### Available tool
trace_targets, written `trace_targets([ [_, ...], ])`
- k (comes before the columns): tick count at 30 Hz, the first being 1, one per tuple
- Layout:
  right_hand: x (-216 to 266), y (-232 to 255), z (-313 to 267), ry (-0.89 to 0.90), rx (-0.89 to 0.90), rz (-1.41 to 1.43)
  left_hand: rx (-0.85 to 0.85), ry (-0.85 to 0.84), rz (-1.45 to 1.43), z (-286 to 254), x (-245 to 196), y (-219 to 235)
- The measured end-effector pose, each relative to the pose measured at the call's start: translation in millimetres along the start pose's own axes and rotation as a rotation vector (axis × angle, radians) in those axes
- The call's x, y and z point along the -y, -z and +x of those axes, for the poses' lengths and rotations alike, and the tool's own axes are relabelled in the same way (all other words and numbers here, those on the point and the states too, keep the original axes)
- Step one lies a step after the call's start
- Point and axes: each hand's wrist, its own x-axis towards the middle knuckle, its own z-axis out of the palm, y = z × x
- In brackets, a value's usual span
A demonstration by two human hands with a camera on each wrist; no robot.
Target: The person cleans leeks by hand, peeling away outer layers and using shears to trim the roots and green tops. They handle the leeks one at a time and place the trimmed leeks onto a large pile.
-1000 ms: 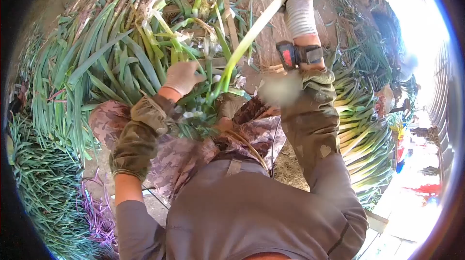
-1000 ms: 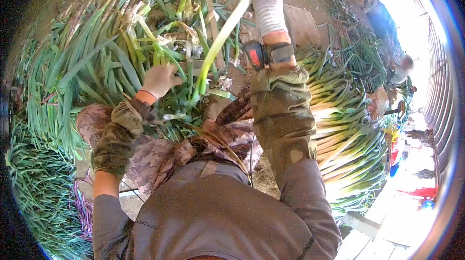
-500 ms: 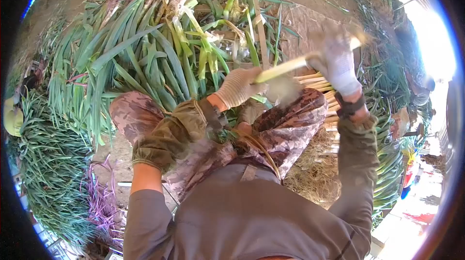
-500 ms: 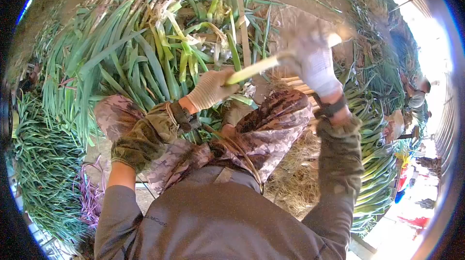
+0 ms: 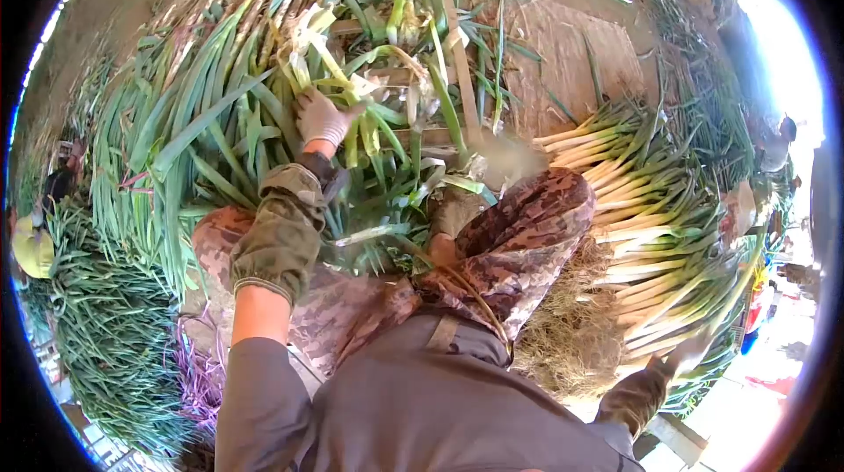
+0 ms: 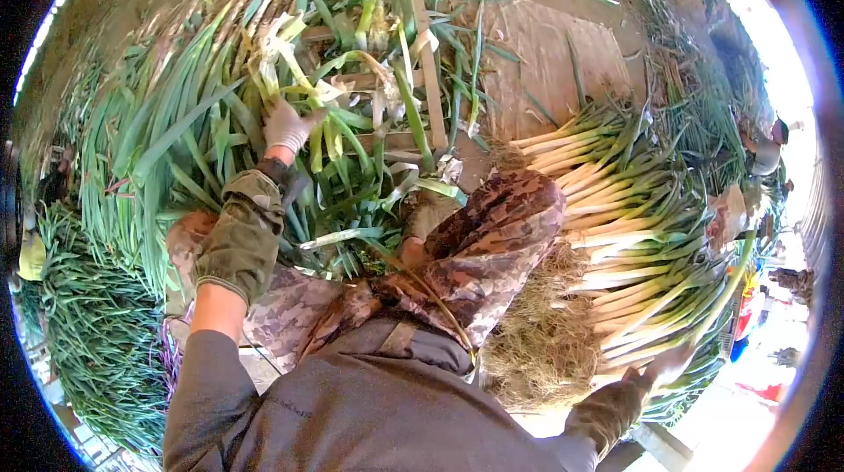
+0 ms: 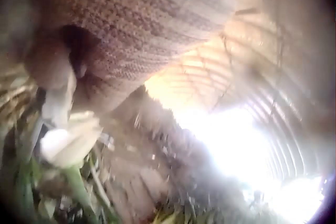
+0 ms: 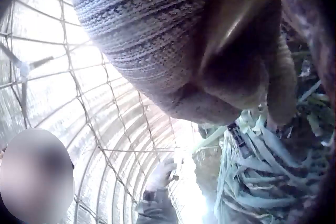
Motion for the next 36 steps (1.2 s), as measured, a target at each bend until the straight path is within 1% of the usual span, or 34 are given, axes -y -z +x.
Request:
trace_targets([
  [1,-43,-7,0,-0.134,0.059,-0.171,-0.096,-0.037,-0.001,-1,0,-23],
  [2,-121,-40,11,-0.318,0.175,-0.216,-0.061,-0.017,0.025,-6,-10,-24],
  [4,-147,-51,-19,-0.503,0.263,-0.307,0.014,0.017,0.080,-21,-41,-24],
  [5,-182,-76,-26,-0.424,0.289,-0.474,-0.062,0.011,0.173,-26,-50,-36],
  [6,-164,-58,-45,-0.346,0.300,-0.331,-0.055,0.014,0.215,-27,-59,-41],
  [8,-162,-62,-54,-0.478,0.335,-0.269,-0.044,0.014,0.298,-28,-74,-48],
  [9,-151,-63,-61,-0.434,0.229,-0.293,-0.028,-0.081,0.347,-25,-75,-44],
  [10,-116,-62,-70,-0.295,0.028,-0.289,0.014,-0.063,0.331,-19,-79,-42],
  [11,-57,-54,-82,-0.103,-0.169,-0.256,-0.004,-0.047,0.264,-7,-77,-50],
  [12,6,-46,-91,0.113,-0.336,-0.203,-0.014,-0.009,0.228,-8,-74,-51],
  [13,74,-11,-106,0.240,-0.199,-0.094,-0.027,0.028,0.192,-9,-71,-54],
  [14,75,-56,-86,0.319,-0.268,-0.092,-0.039,0.082,0.182,-17,-82,-42],
  [15,100,-84,-95,0.300,-0.216,0.429,-0.051,0.133,0.170,-26,-92,-35],
  [16,187,-42,-132,0.188,-0.013,0.317,-0.110,0.111,0.175,-35,-97,-35],
  [17,212,-59,-157,0.302,0.061,0.755,-0.171,0.093,0.180,-44,-99,-34],
  [18,269,-22,-200,0.375,0.250,0.806,-0.238,0.079,0.188,-49,-96,-33],
  [19,302,-13,-235,0.461,0.437,0.956,-0.296,0.100,0.245,-41,-83,-46],
  [21,355,20,-290,0.920,0.580,0.966,-0.121,0.244,0.094,-22,-64,-47],
  [22,375,26,-312,1.060,0.646,1.069,-0.033,0.312,0.017,-16,-55,-47],
  [23,387,25,-336,1.063,0.718,1.140,-0.080,0.269,0.040,-14,-47,-50],
  [25,397,24,-370,1.091,0.956,1.093,0.009,0.092,0.080,-8,-26,-45],
  [26,397,15,-377,1.220,1.061,1.031,0.061,-0.002,0.102,-5,-15,-43],
  [27,391,6,-382,1.333,1.130,0.859,0.027,-0.176,0.117,-4,-3,-43],
  [28,383,-2,-387,1.441,1.197,0.676,0.121,-0.201,0.214,-9,-11,-26],
  [29,377,-10,-391,1.469,1.269,0.533,0.374,-0.294,0.146,-10,-30,19],
  [30,371,-18,-395,1.499,1.336,0.384,0.504,-0.372,0.077,-11,-46,54],
  [31,365,-24,-400,1.526,1.402,0.229,0.564,-0.450,-0.009,-14,-64,92],
  [32,361,-28,-407,1.530,1.494,0.247,0.548,-0.527,-0.119,-19,-83,126],
  [34,365,-43,-419,1.501,1.673,0.283,0.326,-0.714,-0.407,-26,-121,183],
  [35,370,-54,-429,1.521,1.724,0.233,0.211,-0.786,-0.534,-28,-136,200],
  [36,373,-60,-435,1.492,1.760,0.336,0.116,-0.845,-0.630,-30,-148,210],
])
